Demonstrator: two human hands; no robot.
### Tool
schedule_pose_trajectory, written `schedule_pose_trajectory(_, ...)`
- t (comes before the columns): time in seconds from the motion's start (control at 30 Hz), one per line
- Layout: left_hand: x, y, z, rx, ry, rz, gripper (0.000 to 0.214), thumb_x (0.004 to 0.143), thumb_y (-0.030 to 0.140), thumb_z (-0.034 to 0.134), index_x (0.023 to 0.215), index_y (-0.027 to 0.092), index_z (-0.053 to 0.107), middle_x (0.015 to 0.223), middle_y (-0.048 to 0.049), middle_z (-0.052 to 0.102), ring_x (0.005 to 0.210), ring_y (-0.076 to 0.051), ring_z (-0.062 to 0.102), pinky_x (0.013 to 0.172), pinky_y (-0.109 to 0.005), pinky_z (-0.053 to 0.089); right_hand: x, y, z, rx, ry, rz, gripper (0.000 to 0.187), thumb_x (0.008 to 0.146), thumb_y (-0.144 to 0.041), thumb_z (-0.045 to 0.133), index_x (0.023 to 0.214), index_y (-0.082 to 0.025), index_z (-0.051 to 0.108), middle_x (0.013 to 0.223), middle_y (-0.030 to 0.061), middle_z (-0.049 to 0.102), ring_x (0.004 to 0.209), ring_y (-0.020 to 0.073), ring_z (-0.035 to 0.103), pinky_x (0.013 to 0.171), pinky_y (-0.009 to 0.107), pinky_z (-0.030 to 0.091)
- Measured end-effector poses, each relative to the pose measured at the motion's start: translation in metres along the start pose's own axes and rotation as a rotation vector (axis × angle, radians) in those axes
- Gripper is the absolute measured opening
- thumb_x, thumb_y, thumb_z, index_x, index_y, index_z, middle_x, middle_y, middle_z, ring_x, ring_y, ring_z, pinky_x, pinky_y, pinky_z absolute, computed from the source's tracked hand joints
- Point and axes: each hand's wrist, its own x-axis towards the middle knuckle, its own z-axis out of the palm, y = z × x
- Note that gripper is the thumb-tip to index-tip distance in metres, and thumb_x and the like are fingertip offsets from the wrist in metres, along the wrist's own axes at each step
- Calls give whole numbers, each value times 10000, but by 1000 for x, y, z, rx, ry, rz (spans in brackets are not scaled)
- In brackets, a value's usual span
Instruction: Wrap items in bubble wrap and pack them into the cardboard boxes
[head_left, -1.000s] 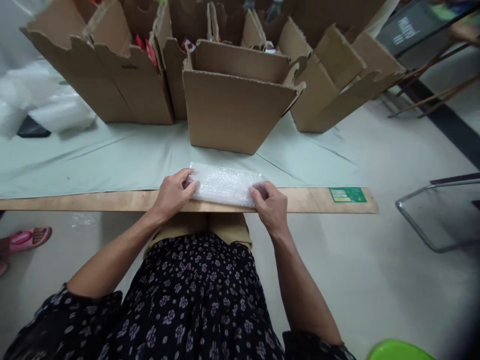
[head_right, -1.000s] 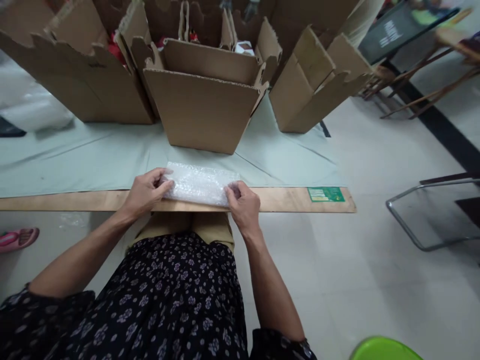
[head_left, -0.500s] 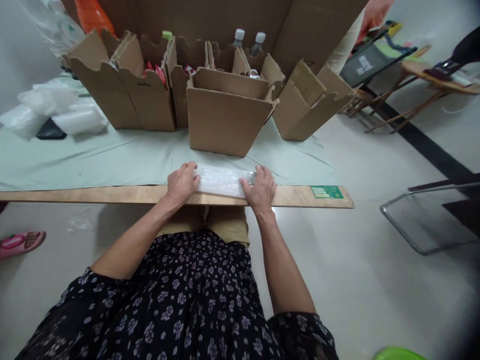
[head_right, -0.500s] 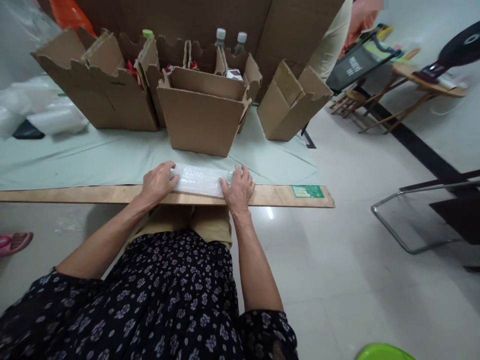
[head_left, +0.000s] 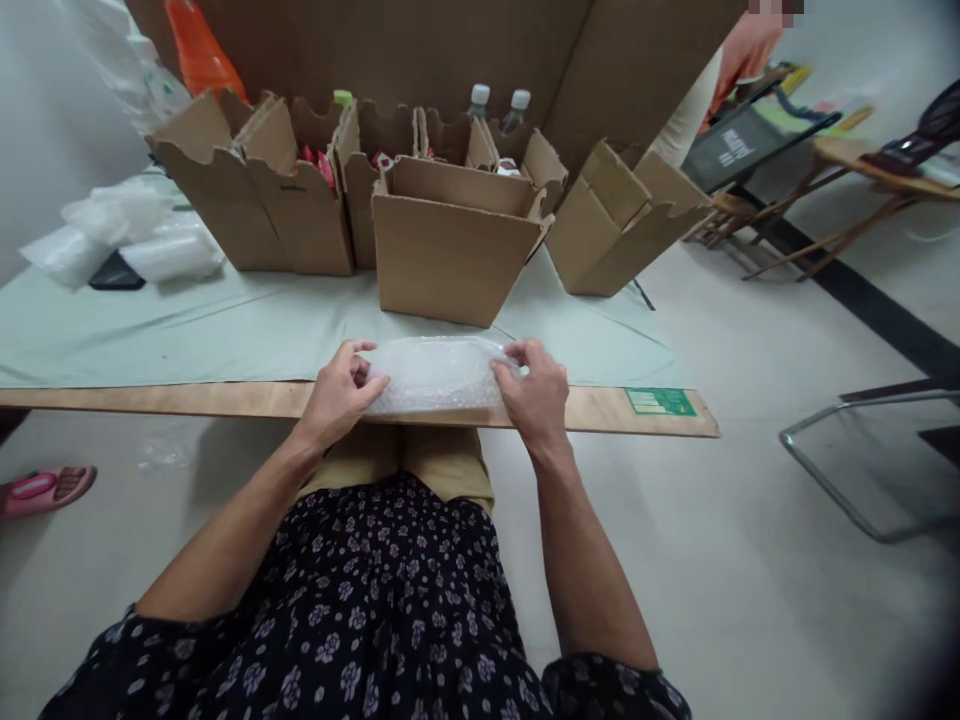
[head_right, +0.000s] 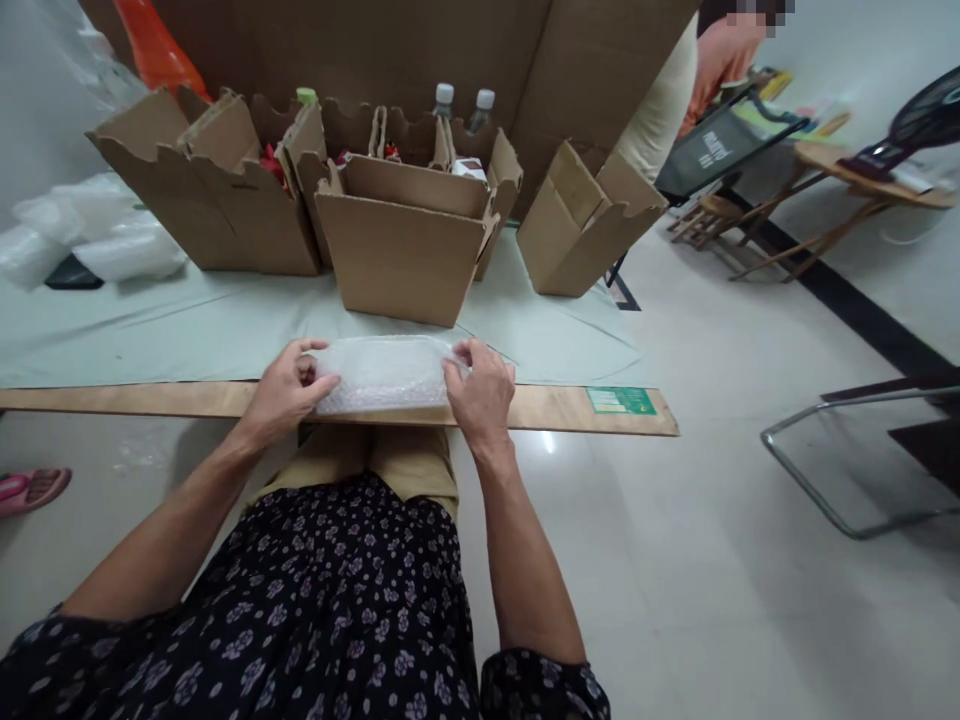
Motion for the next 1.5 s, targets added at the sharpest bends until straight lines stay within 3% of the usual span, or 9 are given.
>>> schedule_pose_trajectory(0.17, -48, -9, -5, -485, 2, -88, 912, 843, 351, 717, 1604, 162, 251, 789, 40, 644, 696, -123, 630, 696, -249, 520, 31, -17, 4, 11, -44, -211, 397, 895, -250, 543, 1288, -245, 600, 1233, 77, 733, 1017, 273, 673, 941, 446, 470)
schedule_pose_trajectory(0.43, -81, -12, 29, -619, -11, -301, 905, 868, 314, 728, 1634, 219, 254, 773, 21, 700, 676, -154, 712, 698, -291, 618, 79, -52, 86, -178, -422, -409, 498, 908, -172, 581, 1405, -185, 588, 1224, 128, 740, 1125, 337, 643, 1009, 514, 442)
schedule_pose_trajectory(0.6, -79, -6, 29, -673, 30, -391, 753, 876, 356, 730, 1551, 200, 436, 776, 5, 718, 683, -173, 746, 708, -306, 656, 33, -32, 44, 61, -268, -454, 581, 968, -326, 570, 1530, -245, 445, 1540, 119, 536, 1415, 332, 488, 1117, 571, 416)
schedule_pose_trajectory(0.77, -80, -6, 27, -704, -7, -405, 780, 870, 371, 726, 1552, 176, 401, 837, -16, 742, 672, -166, 742, 697, -315, 665, -48, -35, 5, 41, -633, -671, 636, 926, -300, 654, 1528, -244, 458, 1596, 152, 480, 1424, 331, 493, 1054, 537, 503)
schedule_pose_trajectory(0.9, -86, -22, 10, -340, 25, -129, 798, 894, 353, 716, 1587, 254, 333, 894, -12, 715, 764, -180, 729, 765, -356, 658, -69, -37, 28, 49, -460, -586, 544, 888, -66, 571, 1399, -249, 603, 1416, 109, 667, 1312, 295, 603, 1008, 504, 517)
schedule_pose_trajectory(1.07, -64, -33, -20, 221, 28, 476, 797, 847, 285, 774, 1556, 287, 410, 1494, -165, 532, 1392, -366, 521, 1117, -563, 491, -57, -26, 35, 264, -421, -526, 449, 918, -60, 505, 1287, -247, 681, 1264, 64, 756, 1224, 232, 673, 1004, 466, 543)
schedule_pose_trajectory(1.17, -46, -28, -17, 190, -80, 656, 496, 906, 148, 665, 1388, 237, 592, 1314, -122, 696, 1292, -306, 613, 1084, -513, 505, -51, -27, 28, 348, -456, -468, 345, 974, -162, 533, 1258, -266, 698, 1234, 55, 769, 1187, 225, 696, 1018, 469, 550)
schedule_pose_trajectory(1.33, -29, -19, -1, -35, -65, 309, 177, 961, 218, 595, 1062, 192, 737, 964, -50, 801, 849, -198, 736, 788, -335, 585, -50, -34, 27, 455, -453, -194, 249, 1006, -253, 561, 1201, -262, 716, 1141, 48, 783, 1062, 214, 729, 934, 405, 598)
schedule_pose_trajectory(1.5, -14, -10, 2, -15, -120, 63, 193, 947, 299, 590, 972, 185, 743, 796, -9, 767, 657, -161, 677, 619, -272, 506, -57, -32, 20, 276, -3, -286, 432, 944, -161, 644, 1365, -248, 600, 1222, 93, 733, 1139, 249, 687, 908, 416, 586)
